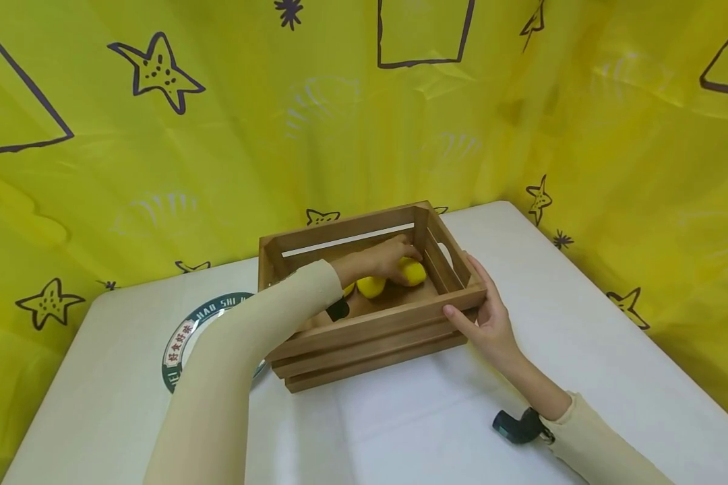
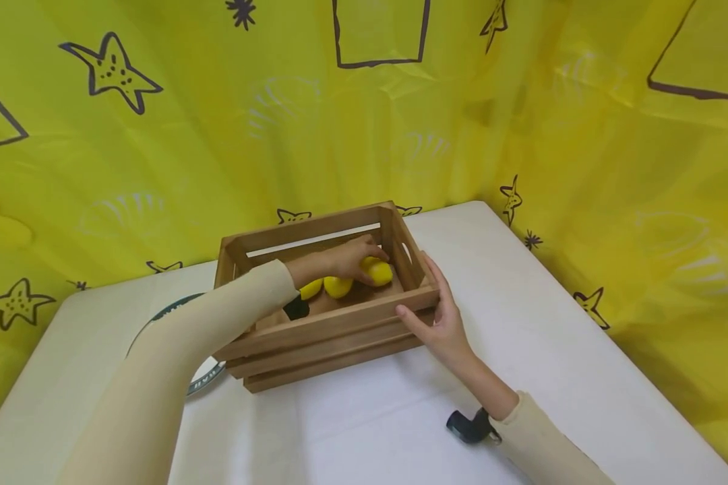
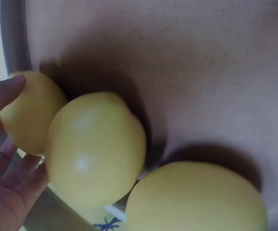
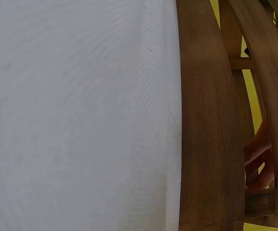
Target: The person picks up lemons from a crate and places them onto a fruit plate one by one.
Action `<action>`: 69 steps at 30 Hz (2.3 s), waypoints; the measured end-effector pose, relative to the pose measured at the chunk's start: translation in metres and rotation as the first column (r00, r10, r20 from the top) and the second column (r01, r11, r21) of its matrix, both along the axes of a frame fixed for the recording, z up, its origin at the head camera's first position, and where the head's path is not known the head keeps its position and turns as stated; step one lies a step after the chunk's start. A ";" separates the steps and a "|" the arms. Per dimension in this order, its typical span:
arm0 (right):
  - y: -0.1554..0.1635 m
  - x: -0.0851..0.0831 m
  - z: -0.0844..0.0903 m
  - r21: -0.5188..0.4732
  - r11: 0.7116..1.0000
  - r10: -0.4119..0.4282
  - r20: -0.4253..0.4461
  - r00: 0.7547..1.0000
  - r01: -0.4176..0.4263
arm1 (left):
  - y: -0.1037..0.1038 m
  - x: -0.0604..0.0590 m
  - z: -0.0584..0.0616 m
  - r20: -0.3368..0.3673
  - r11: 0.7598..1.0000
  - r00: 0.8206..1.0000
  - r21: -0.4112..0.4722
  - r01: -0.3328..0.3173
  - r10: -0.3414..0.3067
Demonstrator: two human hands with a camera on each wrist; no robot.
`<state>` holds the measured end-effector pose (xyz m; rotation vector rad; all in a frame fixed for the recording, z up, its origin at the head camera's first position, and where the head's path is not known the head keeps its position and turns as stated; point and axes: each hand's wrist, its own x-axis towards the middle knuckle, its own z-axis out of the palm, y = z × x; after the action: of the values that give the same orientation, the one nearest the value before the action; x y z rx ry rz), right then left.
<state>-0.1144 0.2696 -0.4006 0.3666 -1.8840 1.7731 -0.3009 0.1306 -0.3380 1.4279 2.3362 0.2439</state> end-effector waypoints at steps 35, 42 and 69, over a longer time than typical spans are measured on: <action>-0.005 0.008 -0.001 0.030 0.999 -0.015 0.086 0.996 0.012 | -0.005 0.008 0.002 -0.029 0.994 0.999 0.101 0.038 -0.035; -0.006 0.008 0.000 0.027 1.000 -0.016 0.098 0.995 0.013 | -0.009 0.009 0.012 -0.046 0.991 0.998 0.124 0.054 -0.048; 0.000 -0.003 0.003 0.011 1.000 0.020 0.014 1.000 -0.020 | -0.028 0.007 0.061 0.169 0.925 0.979 0.341 -0.168 0.116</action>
<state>-0.1176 0.2698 -0.3978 0.3794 -1.9062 1.7833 -0.2944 0.1028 -0.2769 1.3377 2.3581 0.8208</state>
